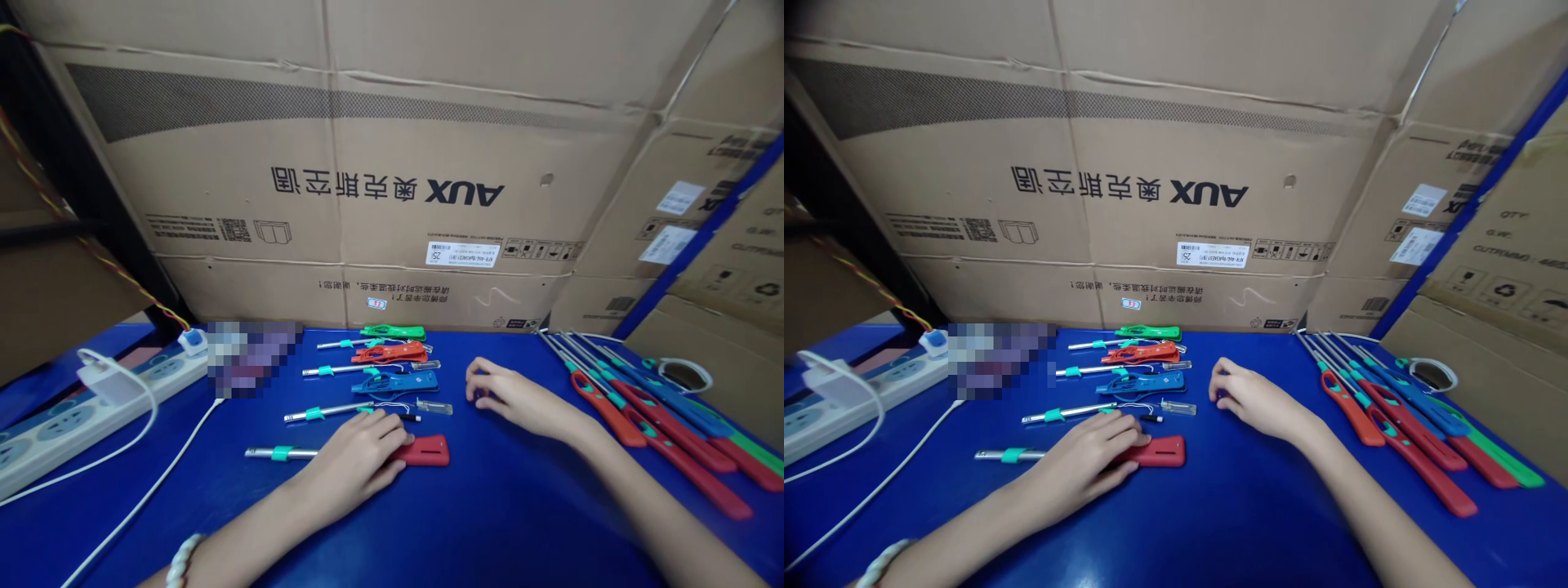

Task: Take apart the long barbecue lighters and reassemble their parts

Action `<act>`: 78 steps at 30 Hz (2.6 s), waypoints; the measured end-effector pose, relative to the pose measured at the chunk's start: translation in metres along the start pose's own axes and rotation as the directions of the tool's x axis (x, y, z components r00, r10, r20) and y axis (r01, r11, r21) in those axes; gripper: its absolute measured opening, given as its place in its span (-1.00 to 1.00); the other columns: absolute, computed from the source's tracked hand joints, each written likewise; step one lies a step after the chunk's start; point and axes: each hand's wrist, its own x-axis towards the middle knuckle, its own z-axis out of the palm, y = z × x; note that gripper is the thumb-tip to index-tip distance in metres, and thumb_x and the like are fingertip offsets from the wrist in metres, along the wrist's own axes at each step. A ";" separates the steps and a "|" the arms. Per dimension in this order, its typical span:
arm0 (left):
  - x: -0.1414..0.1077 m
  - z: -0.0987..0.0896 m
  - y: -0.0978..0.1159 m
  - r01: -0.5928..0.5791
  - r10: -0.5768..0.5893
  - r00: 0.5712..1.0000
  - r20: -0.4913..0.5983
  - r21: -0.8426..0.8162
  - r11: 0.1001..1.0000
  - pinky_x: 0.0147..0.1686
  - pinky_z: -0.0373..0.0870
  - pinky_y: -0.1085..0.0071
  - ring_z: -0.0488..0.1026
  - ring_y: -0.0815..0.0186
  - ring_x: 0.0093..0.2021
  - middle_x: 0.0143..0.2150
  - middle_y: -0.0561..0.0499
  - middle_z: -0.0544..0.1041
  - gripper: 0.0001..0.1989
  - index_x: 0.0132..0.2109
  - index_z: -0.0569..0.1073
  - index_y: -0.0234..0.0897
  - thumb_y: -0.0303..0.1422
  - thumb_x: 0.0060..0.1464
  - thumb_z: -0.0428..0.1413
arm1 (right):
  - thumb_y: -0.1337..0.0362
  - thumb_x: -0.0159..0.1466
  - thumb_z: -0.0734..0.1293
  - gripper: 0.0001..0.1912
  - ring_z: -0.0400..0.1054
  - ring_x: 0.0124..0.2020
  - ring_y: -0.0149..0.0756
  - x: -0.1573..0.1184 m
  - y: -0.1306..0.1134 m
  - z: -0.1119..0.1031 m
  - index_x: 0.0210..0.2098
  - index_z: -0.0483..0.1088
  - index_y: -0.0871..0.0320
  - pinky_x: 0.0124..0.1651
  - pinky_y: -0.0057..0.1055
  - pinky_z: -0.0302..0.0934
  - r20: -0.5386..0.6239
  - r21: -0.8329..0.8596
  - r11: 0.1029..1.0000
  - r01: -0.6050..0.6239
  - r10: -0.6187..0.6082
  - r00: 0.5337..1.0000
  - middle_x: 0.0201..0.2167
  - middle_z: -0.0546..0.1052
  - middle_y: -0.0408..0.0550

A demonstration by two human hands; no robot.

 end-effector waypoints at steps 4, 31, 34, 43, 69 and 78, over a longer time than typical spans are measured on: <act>0.000 0.001 0.000 0.013 -0.013 1.000 0.014 -0.002 1.000 -0.13 0.32 0.32 0.38 0.20 -0.15 -0.15 -0.02 0.45 -0.84 -0.05 0.36 -0.22 -0.41 0.23 -0.01 | 0.59 0.09 0.29 -0.76 0.35 -0.27 -0.30 -0.006 0.002 0.001 -0.36 0.38 0.12 -0.21 -0.40 0.18 0.196 -0.076 0.995 -0.068 0.082 0.977 -0.18 0.35 -0.09; 0.000 0.001 0.001 -0.028 0.028 1.000 -0.010 0.026 0.999 -0.18 0.33 0.36 0.39 0.23 -0.19 -0.19 -0.02 0.45 -0.89 -0.12 0.39 -0.25 -0.43 0.20 0.04 | 0.62 0.13 0.13 -0.75 0.29 -0.42 -0.30 0.003 -0.064 0.041 -0.34 0.22 0.17 -0.39 -0.44 0.03 0.182 -0.272 0.957 0.099 -0.050 0.982 -0.36 0.43 -0.06; -0.001 0.001 0.001 -0.036 0.036 0.999 -0.017 0.020 0.999 -0.18 0.34 0.38 0.39 0.25 -0.20 -0.19 -0.01 0.45 -0.91 -0.13 0.39 -0.26 -0.43 0.21 0.04 | 0.62 0.11 0.13 -0.75 0.29 -0.41 -0.29 0.003 -0.064 0.042 -0.34 0.23 0.18 -0.39 -0.43 0.03 0.166 -0.316 0.942 0.111 -0.061 0.984 -0.36 0.43 -0.05; 0.000 -0.002 0.003 -0.047 0.048 0.999 -0.026 0.007 0.999 -0.21 0.33 0.42 0.38 0.28 -0.23 -0.22 0.01 0.44 -0.93 -0.16 0.39 -0.25 -0.43 0.20 0.04 | 0.64 0.04 0.12 -0.71 0.29 -0.38 -0.28 0.001 -0.067 0.042 -0.34 0.23 0.18 -0.35 -0.43 0.08 0.177 -0.326 0.938 0.119 -0.063 0.982 -0.33 0.42 -0.04; -0.001 -0.005 0.004 -0.049 0.049 0.998 0.035 0.004 0.999 -0.19 0.34 0.41 0.37 0.25 -0.20 -0.18 -0.02 0.43 -0.87 -0.09 0.41 -0.26 -0.43 0.20 0.05 | 0.67 0.02 0.11 -0.68 0.31 -0.36 -0.27 0.003 -0.069 0.042 -0.36 0.23 0.17 -0.34 -0.41 0.10 0.159 -0.358 0.925 0.127 -0.073 0.985 -0.34 0.43 -0.03; -0.002 -0.005 0.005 -0.050 0.050 0.998 0.043 0.001 0.999 -0.19 0.33 0.40 0.37 0.26 -0.21 -0.19 -0.02 0.43 -0.88 -0.11 0.41 -0.26 -0.44 0.22 0.03 | 0.68 -0.01 0.10 -0.66 0.29 -0.39 -0.30 0.002 -0.067 0.041 -0.37 0.21 0.16 -0.35 -0.44 0.09 0.182 -0.322 0.938 0.128 -0.072 0.981 -0.35 0.42 -0.06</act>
